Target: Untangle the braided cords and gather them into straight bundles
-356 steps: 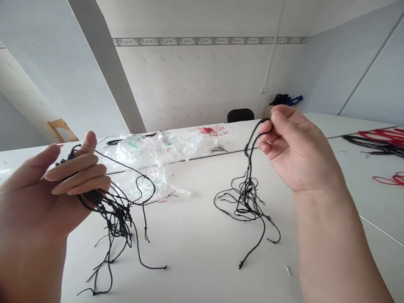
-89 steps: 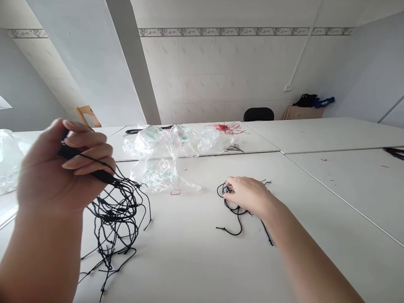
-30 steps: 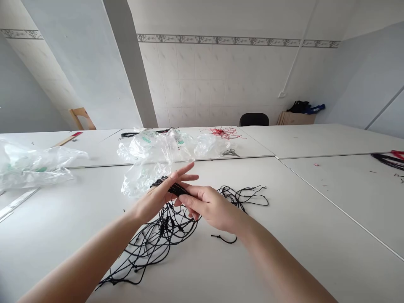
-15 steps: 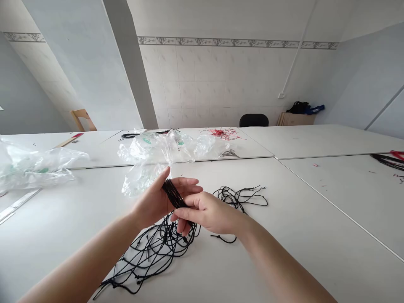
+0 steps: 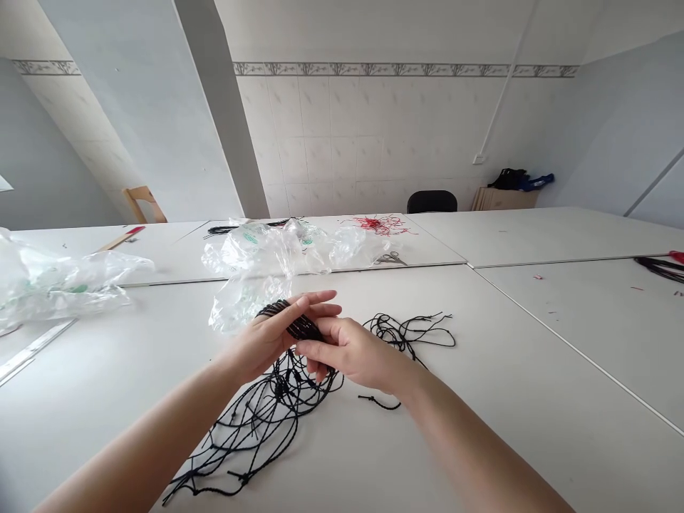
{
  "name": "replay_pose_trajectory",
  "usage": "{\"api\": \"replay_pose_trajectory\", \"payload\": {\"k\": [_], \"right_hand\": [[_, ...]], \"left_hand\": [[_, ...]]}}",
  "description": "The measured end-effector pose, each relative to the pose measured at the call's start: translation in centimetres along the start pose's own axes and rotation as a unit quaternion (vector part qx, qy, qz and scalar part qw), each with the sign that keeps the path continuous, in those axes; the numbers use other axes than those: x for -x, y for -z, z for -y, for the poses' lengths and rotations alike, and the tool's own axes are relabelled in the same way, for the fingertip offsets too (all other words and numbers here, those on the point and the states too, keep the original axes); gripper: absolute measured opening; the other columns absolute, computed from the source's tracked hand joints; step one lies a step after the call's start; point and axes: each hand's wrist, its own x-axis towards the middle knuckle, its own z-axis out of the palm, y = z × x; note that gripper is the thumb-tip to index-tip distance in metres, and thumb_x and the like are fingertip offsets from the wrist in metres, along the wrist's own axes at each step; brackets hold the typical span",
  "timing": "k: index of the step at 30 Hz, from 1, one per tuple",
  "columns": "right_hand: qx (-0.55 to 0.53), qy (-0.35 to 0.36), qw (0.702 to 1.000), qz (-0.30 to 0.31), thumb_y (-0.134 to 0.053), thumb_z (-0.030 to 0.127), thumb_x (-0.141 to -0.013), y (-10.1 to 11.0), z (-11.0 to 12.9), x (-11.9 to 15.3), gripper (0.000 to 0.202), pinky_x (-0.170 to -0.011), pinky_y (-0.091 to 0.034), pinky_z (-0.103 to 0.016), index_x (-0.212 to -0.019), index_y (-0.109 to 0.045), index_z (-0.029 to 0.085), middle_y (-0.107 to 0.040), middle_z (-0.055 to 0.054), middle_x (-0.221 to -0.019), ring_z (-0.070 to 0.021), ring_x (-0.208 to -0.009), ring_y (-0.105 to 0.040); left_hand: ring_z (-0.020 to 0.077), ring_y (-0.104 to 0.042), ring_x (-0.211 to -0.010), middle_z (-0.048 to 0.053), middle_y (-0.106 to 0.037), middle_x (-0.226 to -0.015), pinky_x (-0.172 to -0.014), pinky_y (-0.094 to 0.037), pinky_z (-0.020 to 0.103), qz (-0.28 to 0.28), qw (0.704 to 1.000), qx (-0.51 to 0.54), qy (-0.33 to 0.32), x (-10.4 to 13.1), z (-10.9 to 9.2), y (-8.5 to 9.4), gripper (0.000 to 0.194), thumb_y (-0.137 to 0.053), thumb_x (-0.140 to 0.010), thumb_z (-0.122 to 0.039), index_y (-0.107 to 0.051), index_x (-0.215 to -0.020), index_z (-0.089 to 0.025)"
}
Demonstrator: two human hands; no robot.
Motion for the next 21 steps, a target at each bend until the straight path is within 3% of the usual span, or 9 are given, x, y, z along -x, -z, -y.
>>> {"api": "replay_pose_trajectory", "payload": {"k": [3,8,12,14,16,18,21], "right_hand": [[0.001,0.0,1.0,0.005,-0.06,0.057,-0.093,-0.3,0.0,0.0,0.037,-0.083,-0.047,-0.035,-0.089,-0.062,0.02,-0.06,-0.001,-0.082,-0.0162,-0.08,-0.057],[-0.025,0.011,0.999,-0.018,-0.054,0.059,-0.097,-0.7,-0.1,-0.3,0.04,-0.075,-0.049,-0.032,-0.101,-0.064,0.02,-0.047,0.002,-0.076,-0.0137,-0.072,-0.048],[-0.014,0.04,0.998,-0.041,-0.053,0.06,-0.097,-0.3,0.1,-0.2,0.04,-0.072,-0.049,-0.029,-0.104,-0.065,0.022,-0.048,0.001,-0.083,-0.0124,-0.071,-0.044],[-0.015,0.052,0.997,-0.061,-0.053,0.06,-0.097,0.1,0.3,0.0,0.039,-0.071,-0.048,-0.028,-0.098,-0.064,0.022,-0.051,0.001,-0.087,-0.0111,-0.07,-0.044],[-0.008,0.052,0.995,-0.09,-0.054,0.06,-0.096,0.5,0.3,0.1,0.039,-0.068,-0.045,-0.026,-0.092,-0.061,0.022,-0.05,0.002,-0.083,-0.0107,-0.069,-0.044],[0.016,0.053,0.992,-0.116,-0.055,0.059,-0.095,0.7,0.2,0.1,0.039,-0.066,-0.044,-0.026,-0.089,-0.058,0.021,-0.046,0.003,-0.077,-0.0111,-0.068,-0.044],[0.073,0.05,0.986,-0.143,-0.053,0.06,-0.096,0.7,-0.1,-0.1,0.039,-0.062,-0.041,-0.027,-0.092,-0.06,0.022,-0.044,0.003,-0.074,-0.0116,-0.066,-0.043]], "left_hand": [[0.024,-0.07,-0.098,0.011,-0.065,-0.136,-0.083,-0.052,0.033,-0.013,0.999,-0.031,-0.024,0.2,-0.1,-0.1,0.042,-0.053,-0.101,-0.05,-0.066,-0.135,-0.03],[0.0236,-0.07,-0.095,0.012,-0.062,-0.14,-0.081,-0.051,0.034,0.025,0.999,-0.004,-0.031,0.3,0.0,-0.2,0.044,-0.054,-0.1,-0.049,-0.062,-0.14,-0.031],[0.0231,-0.07,-0.085,0.011,-0.074,-0.107,-0.095,-0.048,0.044,0.072,0.997,0.025,-0.029,-0.1,0.3,-0.5,0.052,-0.048,-0.102,-0.052,-0.053,-0.148,-0.028],[0.0248,-0.068,-0.092,0.01,-0.072,-0.097,-0.1,-0.045,0.047,0.099,0.994,0.044,-0.031,-0.3,0.6,-0.7,0.051,-0.044,-0.103,-0.054,-0.062,-0.138,-0.022],[0.026,-0.066,-0.101,0.011,-0.07,-0.099,-0.102,-0.045,0.046,0.109,0.991,0.069,-0.034,-0.6,0.9,-1.0,0.047,-0.045,-0.103,-0.054,-0.073,-0.114,-0.017],[0.0258,-0.065,-0.102,0.011,-0.068,-0.102,-0.102,-0.046,0.046,0.082,0.992,0.09,-0.034,-0.7,1.2,-1.3,0.041,-0.052,-0.101,-0.05,-0.074,-0.099,-0.016],[0.0235,-0.066,-0.098,0.009,-0.069,-0.106,-0.101,-0.047,0.045,0.016,0.993,0.113,-0.035,-0.6,1.4,-1.6,0.03,-0.06,-0.099,-0.044,-0.074,-0.101,-0.018]]}}
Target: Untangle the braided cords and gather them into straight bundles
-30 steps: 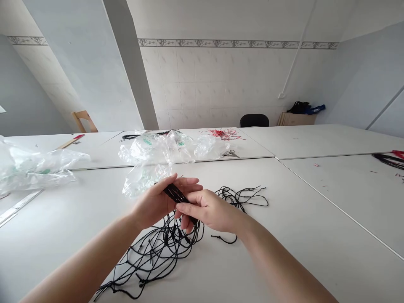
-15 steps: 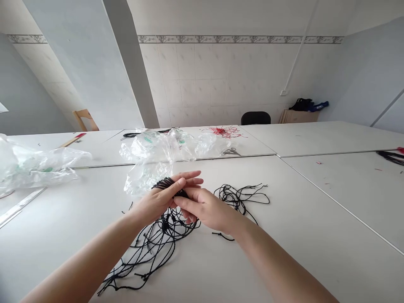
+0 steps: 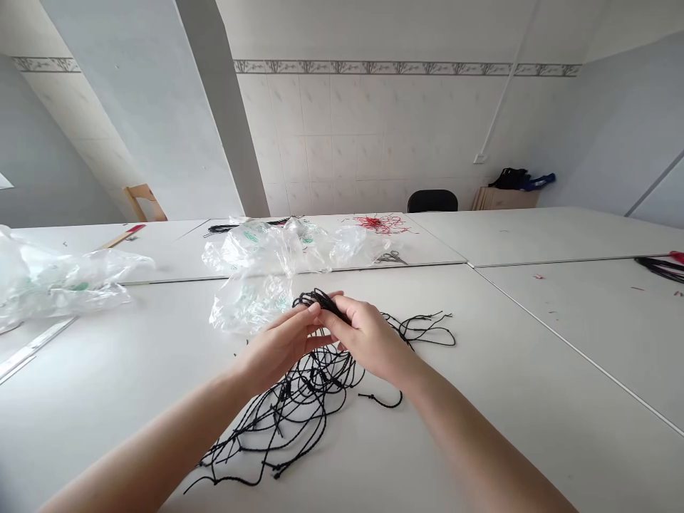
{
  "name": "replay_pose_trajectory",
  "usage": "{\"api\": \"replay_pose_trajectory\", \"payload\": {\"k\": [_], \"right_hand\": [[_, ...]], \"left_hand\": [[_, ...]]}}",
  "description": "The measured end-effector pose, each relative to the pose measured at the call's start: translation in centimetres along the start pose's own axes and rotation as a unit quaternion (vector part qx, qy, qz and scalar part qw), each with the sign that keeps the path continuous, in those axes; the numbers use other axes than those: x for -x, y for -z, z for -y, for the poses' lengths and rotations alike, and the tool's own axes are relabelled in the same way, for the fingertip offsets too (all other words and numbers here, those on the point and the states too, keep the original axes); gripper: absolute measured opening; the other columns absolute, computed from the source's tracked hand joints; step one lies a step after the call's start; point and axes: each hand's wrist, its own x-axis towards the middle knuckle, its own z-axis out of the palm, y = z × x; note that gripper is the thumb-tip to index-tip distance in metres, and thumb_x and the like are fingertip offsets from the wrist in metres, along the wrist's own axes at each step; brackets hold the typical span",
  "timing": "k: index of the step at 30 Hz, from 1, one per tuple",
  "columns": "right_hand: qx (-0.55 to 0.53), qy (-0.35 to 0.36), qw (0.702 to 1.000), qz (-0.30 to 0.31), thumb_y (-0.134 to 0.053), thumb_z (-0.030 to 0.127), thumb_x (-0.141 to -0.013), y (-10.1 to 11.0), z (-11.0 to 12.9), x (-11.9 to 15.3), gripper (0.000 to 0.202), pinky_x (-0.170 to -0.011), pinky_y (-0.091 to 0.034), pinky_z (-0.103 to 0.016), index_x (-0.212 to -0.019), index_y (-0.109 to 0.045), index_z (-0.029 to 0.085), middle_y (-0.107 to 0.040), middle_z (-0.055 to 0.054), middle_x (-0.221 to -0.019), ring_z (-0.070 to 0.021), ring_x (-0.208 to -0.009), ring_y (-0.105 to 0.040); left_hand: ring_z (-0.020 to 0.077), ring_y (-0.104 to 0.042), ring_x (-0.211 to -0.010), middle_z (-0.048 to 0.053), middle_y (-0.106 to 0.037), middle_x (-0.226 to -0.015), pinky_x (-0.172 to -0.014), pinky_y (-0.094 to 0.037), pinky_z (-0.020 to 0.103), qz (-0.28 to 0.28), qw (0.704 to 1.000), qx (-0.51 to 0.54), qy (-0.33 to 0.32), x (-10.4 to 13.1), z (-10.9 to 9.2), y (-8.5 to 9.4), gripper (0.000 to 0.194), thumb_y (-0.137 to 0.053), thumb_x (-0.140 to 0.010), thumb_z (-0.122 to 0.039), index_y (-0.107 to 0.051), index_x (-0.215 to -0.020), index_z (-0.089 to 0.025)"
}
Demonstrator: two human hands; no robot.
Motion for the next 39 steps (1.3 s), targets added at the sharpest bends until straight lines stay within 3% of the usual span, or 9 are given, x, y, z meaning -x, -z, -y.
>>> {"api": "replay_pose_trajectory", "payload": {"k": [5,9,14,17,22,26,30,35,39], "right_hand": [[0.09,-0.01,0.995,-0.038,-0.049,0.056,-0.098,-0.8,-0.3,0.0,0.037,-0.055,-0.034,-0.028,-0.09,-0.062,0.022,-0.044,0.004,-0.066,-0.0123,-0.06,-0.04],[0.119,-0.023,0.992,-0.019,-0.059,0.058,-0.092,-0.1,0.0,0.5,0.036,-0.052,-0.027,-0.027,-0.097,-0.066,0.023,-0.044,0.004,-0.066,-0.012,-0.057,-0.036],[0.106,-0.017,0.994,0.005,-0.051,0.051,-0.098,1.6,0.5,0.8,0.031,-0.064,-0.037,-0.029,-0.096,-0.068,0.024,-0.059,0.001,-0.082,-0.0136,-0.07,-0.047],[0.088,-0.013,0.996,-0.008,-0.05,0.047,-0.099,1.7,0.6,0.6,0.032,-0.065,-0.037,-0.029,-0.091,-0.068,0.023,-0.059,0.001,-0.078,-0.0136,-0.07,-0.049],[0.062,-0.007,0.998,-0.019,-0.054,0.047,-0.096,1.3,0.6,0.4,0.031,-0.068,-0.04,-0.031,-0.1,-0.073,0.024,-0.063,-0.001,-0.081,-0.0147,-0.073,-0.054],[0.06,0.013,0.997,-0.036,-0.055,0.049,-0.096,1.4,0.4,0.4,0.03,-0.066,-0.039,-0.03,-0.094,-0.07,0.023,-0.061,0.0,-0.081,-0.0144,-0.073,-0.053],[0.046,0.015,0.997,-0.055,-0.056,0.049,-0.097,1.5,0.3,0.3,0.027,-0.066,-0.039,-0.029,-0.092,-0.063,0.023,-0.06,0.002,-0.081,-0.0125,-0.072,-0.05],[0.02,-0.005,0.999,-0.04,-0.057,0.049,-0.096,1.2,0.5,0.3,0.028,-0.069,-0.041,-0.029,-0.092,-0.061,0.022,-0.058,0.002,-0.079,-0.0129,-0.073,-0.051],[-0.03,-0.013,0.999,-0.012,-0.06,0.053,-0.094,1.3,0.4,0.3,0.032,-0.074,-0.044,-0.03,-0.094,-0.061,0.021,-0.061,0.0,-0.087,-0.0134,-0.078,-0.054]], "left_hand": [[0.0212,-0.066,-0.094,0.013,-0.071,-0.115,-0.097,-0.049,0.04,-0.026,1.0,0.005,-0.004,0.3,-0.4,-0.3,0.029,-0.066,-0.096,-0.039,-0.076,-0.113,-0.017],[0.0255,-0.065,-0.109,0.014,-0.071,-0.12,-0.097,-0.05,0.038,-0.038,0.999,0.009,0.008,0.2,-0.5,0.0,0.036,-0.064,-0.098,-0.038,-0.071,-0.128,-0.018],[0.0299,-0.058,-0.124,0.015,-0.064,-0.136,-0.106,-0.046,0.044,-0.03,0.997,0.067,0.021,-0.2,-0.7,0.9,0.029,-0.058,-0.1,-0.029,-0.075,-0.12,-0.016],[0.0296,-0.06,-0.121,0.016,-0.066,-0.131,-0.108,-0.045,0.046,-0.012,0.995,0.087,0.041,-0.3,-0.8,1.4,0.031,-0.057,-0.099,-0.026,-0.074,-0.123,-0.014],[0.027,-0.062,-0.115,0.015,-0.07,-0.122,-0.106,-0.046,0.044,-0.015,0.995,0.086,0.047,-0.5,-0.7,1.5,0.035,-0.061,-0.099,-0.039,-0.074,-0.122,-0.017],[0.0279,-0.062,-0.114,0.016,-0.069,-0.124,-0.1,-0.05,0.045,-0.039,0.995,0.086,0.045,-0.5,-0.6,1.4,0.03,-0.068,-0.095,-0.036,-0.076,-0.115,-0.016],[0.0248,-0.063,-0.112,0.015,-0.068,-0.124,-0.094,-0.054,0.039,-0.039,0.995,0.081,0.042,-0.5,-0.7,1.4,0.026,-0.069,-0.095,-0.033,-0.076,-0.114,-0.016],[0.0188,-0.067,-0.098,0.012,-0.072,-0.115,-0.09,-0.054,0.032,-0.017,0.998,0.057,0.032,-0.5,-0.9,1.5,0.028,-0.07,-0.094,-0.028,-0.074,-0.12,-0.017],[0.0212,-0.068,-0.1,0.013,-0.073,-0.111,-0.092,-0.053,0.034,-0.008,0.999,0.032,0.027,-0.4,-1.1,1.4,0.032,-0.073,-0.092,-0.028,-0.073,-0.122,-0.016]]}}
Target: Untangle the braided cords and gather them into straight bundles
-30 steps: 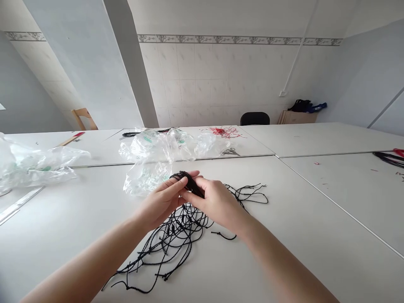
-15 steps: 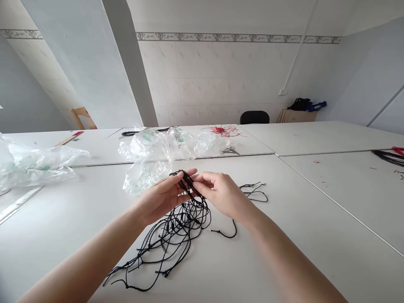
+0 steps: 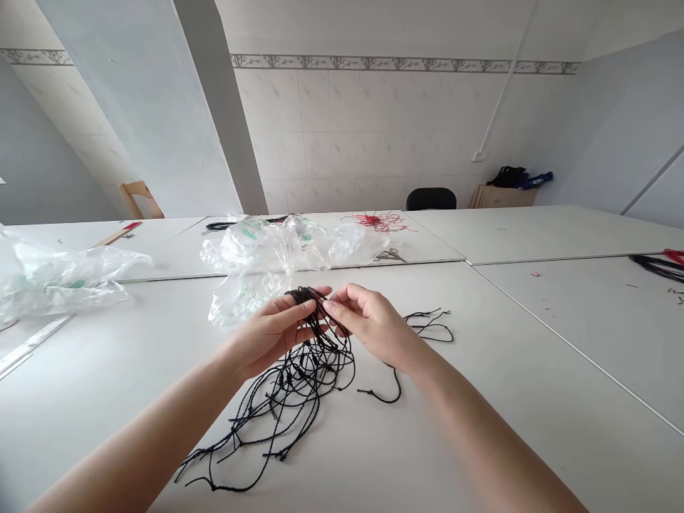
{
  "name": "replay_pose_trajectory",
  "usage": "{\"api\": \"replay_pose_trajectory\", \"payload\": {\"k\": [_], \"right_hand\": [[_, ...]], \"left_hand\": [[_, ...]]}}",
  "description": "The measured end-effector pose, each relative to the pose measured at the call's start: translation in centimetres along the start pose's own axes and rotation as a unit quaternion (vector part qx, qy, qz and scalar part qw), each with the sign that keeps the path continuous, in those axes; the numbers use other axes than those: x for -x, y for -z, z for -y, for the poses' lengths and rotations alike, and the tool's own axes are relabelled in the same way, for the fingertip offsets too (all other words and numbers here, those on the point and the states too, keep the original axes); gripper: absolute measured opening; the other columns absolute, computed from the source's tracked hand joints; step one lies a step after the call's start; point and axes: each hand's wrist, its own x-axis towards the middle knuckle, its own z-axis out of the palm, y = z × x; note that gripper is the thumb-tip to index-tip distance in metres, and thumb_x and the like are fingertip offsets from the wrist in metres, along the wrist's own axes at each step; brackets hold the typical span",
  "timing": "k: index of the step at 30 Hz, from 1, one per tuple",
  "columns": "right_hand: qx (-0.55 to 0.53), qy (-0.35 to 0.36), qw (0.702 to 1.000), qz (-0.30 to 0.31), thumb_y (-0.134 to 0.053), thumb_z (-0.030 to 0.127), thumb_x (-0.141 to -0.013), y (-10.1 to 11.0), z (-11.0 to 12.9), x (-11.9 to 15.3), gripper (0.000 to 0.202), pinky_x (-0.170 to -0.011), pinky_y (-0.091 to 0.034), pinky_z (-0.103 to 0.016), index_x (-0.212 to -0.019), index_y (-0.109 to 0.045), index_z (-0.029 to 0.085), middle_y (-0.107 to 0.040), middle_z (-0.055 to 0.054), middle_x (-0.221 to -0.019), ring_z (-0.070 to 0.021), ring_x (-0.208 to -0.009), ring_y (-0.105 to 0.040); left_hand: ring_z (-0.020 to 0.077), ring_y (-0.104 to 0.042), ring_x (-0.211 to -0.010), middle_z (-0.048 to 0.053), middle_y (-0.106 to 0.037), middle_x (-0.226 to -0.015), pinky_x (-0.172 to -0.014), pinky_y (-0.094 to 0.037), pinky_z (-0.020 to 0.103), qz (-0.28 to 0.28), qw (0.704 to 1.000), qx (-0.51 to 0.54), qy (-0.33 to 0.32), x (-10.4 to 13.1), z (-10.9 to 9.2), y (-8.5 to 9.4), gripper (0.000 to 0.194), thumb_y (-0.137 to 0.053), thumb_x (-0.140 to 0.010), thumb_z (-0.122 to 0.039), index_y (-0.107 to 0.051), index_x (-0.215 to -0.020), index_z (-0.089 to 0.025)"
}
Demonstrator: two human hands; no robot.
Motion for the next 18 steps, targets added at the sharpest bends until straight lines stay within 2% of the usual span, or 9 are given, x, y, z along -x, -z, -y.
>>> {"api": "replay_pose_trajectory", "payload": {"k": [4,7,10,18], "right_hand": [[0.018,-0.005,1.0,0.017,-0.07,0.048,-0.088,0.5,-0.34,-0.05,0.028,-0.073,-0.043,-0.029,-0.093,-0.062,0.022,-0.062,0.0,-0.086,-0.0133,-0.078,-0.055],[0.029,0.001,0.999,0.014,-0.066,0.047,-0.091,0.74,-0.41,-0.07,0.028,-0.07,-0.042,-0.03,-0.084,-0.06,0.021,-0.06,0.001,-0.077,-0.0131,-0.073,-0.054],[0.001,0.013,1.0,0.011,-0.065,0.05,-0.092,0.62,-0.17,-0.08,0.032,-0.073,-0.044,-0.03,-0.08,-0.06,0.02,-0.061,0.0,-0.077,-0.0133,-0.074,-0.056],[-0.002,0.036,0.999,-0.023,-0.062,0.05,-0.094,0.24,-0.03,0.0,0.033,-0.069,-0.045,-0.027,-0.083,-0.062,0.019,-0.06,0.001,-0.074,-0.0116,-0.069,-0.056]], "left_hand": [[0.0206,-0.067,-0.101,0.011,-0.074,-0.109,-0.096,-0.052,0.036,-0.017,1.0,-0.022,-0.01,0.02,-0.09,0.12,0.036,-0.078,-0.088,-0.026,-0.073,-0.123,-0.017],[0.0205,-0.066,-0.101,0.01,-0.073,-0.111,-0.096,-0.052,0.038,-0.018,0.999,-0.035,-0.014,-0.02,-0.13,0.3,0.038,-0.079,-0.087,-0.027,-0.073,-0.124,-0.019],[0.0202,-0.065,-0.101,0.009,-0.072,-0.109,-0.094,-0.052,0.038,-0.013,0.999,-0.042,-0.013,-0.07,-0.13,0.4,0.038,-0.079,-0.086,-0.029,-0.073,-0.123,-0.021],[0.016,-0.064,-0.087,0.006,-0.07,-0.101,-0.086,-0.051,0.034,-0.004,0.995,-0.099,-0.003,-0.13,0.19,0.5,0.049,-0.08,-0.085,-0.032,-0.067,-0.132,-0.024]]}}
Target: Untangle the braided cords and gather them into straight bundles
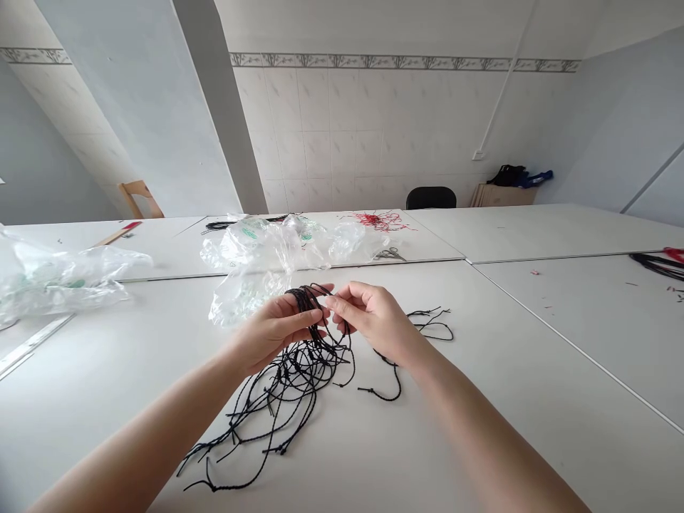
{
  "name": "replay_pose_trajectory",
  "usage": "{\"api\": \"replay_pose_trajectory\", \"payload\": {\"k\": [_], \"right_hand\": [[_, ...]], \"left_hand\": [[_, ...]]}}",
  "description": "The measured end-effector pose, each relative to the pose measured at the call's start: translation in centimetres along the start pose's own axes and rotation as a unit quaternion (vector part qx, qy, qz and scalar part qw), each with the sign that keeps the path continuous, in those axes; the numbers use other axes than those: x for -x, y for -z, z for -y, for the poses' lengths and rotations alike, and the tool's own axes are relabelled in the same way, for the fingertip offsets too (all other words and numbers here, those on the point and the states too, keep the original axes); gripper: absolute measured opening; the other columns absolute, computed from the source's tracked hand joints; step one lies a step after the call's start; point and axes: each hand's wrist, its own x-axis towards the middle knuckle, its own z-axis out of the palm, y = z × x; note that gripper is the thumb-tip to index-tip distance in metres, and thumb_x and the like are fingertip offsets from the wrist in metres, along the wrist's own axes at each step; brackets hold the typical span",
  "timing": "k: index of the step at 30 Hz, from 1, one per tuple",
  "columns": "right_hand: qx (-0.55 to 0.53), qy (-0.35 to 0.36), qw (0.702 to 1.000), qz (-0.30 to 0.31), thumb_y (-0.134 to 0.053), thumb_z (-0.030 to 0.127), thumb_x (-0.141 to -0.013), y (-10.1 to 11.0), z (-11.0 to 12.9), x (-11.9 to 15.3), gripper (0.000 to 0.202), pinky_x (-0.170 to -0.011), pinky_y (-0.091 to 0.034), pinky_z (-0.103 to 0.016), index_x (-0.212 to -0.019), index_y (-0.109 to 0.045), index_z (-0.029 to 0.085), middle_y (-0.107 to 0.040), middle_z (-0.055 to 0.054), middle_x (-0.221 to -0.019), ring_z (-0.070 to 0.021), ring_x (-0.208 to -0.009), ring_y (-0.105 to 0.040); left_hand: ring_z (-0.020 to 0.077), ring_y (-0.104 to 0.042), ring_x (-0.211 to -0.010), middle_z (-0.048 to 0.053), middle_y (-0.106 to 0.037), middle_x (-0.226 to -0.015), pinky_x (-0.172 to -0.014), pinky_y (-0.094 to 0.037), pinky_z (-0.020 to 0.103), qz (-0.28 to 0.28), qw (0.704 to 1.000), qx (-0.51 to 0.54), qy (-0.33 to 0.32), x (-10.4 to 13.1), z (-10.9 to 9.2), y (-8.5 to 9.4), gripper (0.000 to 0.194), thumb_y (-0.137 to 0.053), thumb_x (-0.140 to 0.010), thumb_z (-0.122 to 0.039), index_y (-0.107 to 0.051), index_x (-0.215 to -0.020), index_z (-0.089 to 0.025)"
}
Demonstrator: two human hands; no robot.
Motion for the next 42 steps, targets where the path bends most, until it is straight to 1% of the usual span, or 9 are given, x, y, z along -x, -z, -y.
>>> {"api": "replay_pose_trajectory", "payload": {"k": [9,12,16,19,22,27,32,36,42], "right_hand": [[-0.002,-0.045,0.998,0.037,-0.063,0.049,-0.094,-0.1,-0.1,-0.1,0.031,-0.079,-0.051,-0.033,-0.106,-0.067,0.021,-0.068,-0.005,-0.099,-0.0168,-0.084,-0.062],[-0.01,-0.041,0.998,0.052,-0.06,0.05,-0.095,-0.2,0.2,0.0,0.031,-0.072,-0.05,-0.03,-0.098,-0.067,0.021,-0.067,-0.005,-0.091,-0.0165,-0.082,-0.06],[0.011,-0.045,0.998,0.052,-0.057,0.052,-0.096,-0.1,0.5,0.2,0.035,-0.064,-0.045,-0.028,-0.09,-0.066,0.019,-0.065,-0.003,-0.084,-0.0122,-0.068,-0.051],[0.029,-0.056,0.997,0.034,-0.057,0.055,-0.095,0.2,0.5,0.4,0.036,-0.056,-0.037,-0.026,-0.095,-0.067,0.02,-0.06,-0.001,-0.081,-0.0106,-0.063,-0.045],[0.039,-0.063,0.997,0.009,-0.06,0.058,-0.092,0.3,0.3,0.3,0.038,-0.05,-0.029,-0.025,-0.1,-0.068,0.021,-0.049,0.002,-0.074,-0.0098,-0.059,-0.037],[0.055,-0.039,0.998,0.006,-0.061,0.06,-0.09,0.2,0.3,0.3,0.041,-0.05,-0.022,-0.026,-0.09,-0.066,0.02,-0.038,0.005,-0.068,-0.0092,-0.057,-0.025],[0.056,-0.035,0.998,-0.002,-0.062,0.059,-0.089,0.1,0.6,0.5,0.038,-0.054,-0.025,-0.027,-0.088,-0.065,0.021,-0.04,0.004,-0.07,-0.0107,-0.06,-0.028],[0.058,-0.043,0.997,-0.009,-0.07,0.052,-0.084,-0.1,0.7,0.5,0.033,-0.057,-0.029,-0.027,-0.093,-0.067,0.021,-0.05,0.001,-0.078,-0.0119,-0.065,-0.036],[0.058,-0.042,0.997,-0.015,-0.065,0.053,-0.089,-0.1,0.8,0.5,0.032,-0.056,-0.027,-0.027,-0.087,-0.062,0.021,-0.043,0.003,-0.073,-0.0107,-0.062,-0.031]], "left_hand": [[0.0165,-0.065,-0.084,0.008,-0.071,-0.096,-0.076,-0.05,0.03,0.009,0.998,-0.065,-0.018,0.3,-0.4,-1.0,0.05,-0.078,-0.085,-0.032,-0.066,-0.132,-0.021],[0.0169,-0.064,-0.084,0.006,-0.07,-0.089,-0.074,-0.05,0.03,0.002,0.996,-0.084,-0.03,0.3,-0.3,-1.2,0.055,-0.077,-0.086,-0.032,-0.061,-0.137,-0.019],[0.0166,-0.064,-0.077,0.006,-0.069,-0.084,-0.075,-0.051,0.033,0.003,0.994,-0.102,-0.033,0.3,-0.2,-1.2,0.057,-0.074,-0.089,-0.036,-0.057,-0.139,-0.016],[0.0168,-0.065,-0.076,0.006,-0.066,-0.084,-0.076,-0.053,0.034,0.005,0.997,-0.079,-0.014,0.4,-0.3,-1.2,0.048,-0.072,-0.091,-0.04,-0.062,-0.131,-0.016],[0.0147,-0.064,-0.074,0.004,-0.062,-0.086,-0.072,-0.053,0.031,-0.022,0.999,-0.024,-0.002,0.5,-0.4,-1.2,0.037,-0.071,-0.091,-0.043,-0.068,-0.116,-0.017],[0.0102,-0.059,-0.069,0.004,-0.061,-0.09,-0.065,-0.049,0.025,-0.064,0.997,0.035,0.016,0.3,-0.3,-1.2,0.032,-0.079,-0.085,-0.044,-0.071,-0.096,-0.014],[0.007,-0.051,-0.068,0.004,-0.063,-0.094,-0.057,-0.042,0.02,-0.086,0.994,0.07,0.017,0.2,-0.1,-1.1,0.029,-0.083,-0.081,-0.039,-0.075,-0.096,-0.015],[0.0064,-0.045,-0.062,0.001,-0.057,-0.077,-0.054,-0.038,0.019,-0.086,0.994,0.069,0.025,0.1,-0.1,-0.9,0.03,-0.084,-0.08,-0.039,-0.076,-0.096,-0.015],[0.0064,-0.042,-0.063,-0.001,-0.052,-0.073,-0.054,-0.036,0.018,-0.091,0.993,0.073,-0.006,0.1,-0.2,-0.8,0.029,-0.088,-0.077,-0.033,-0.078,-0.099,-0.017]]}}
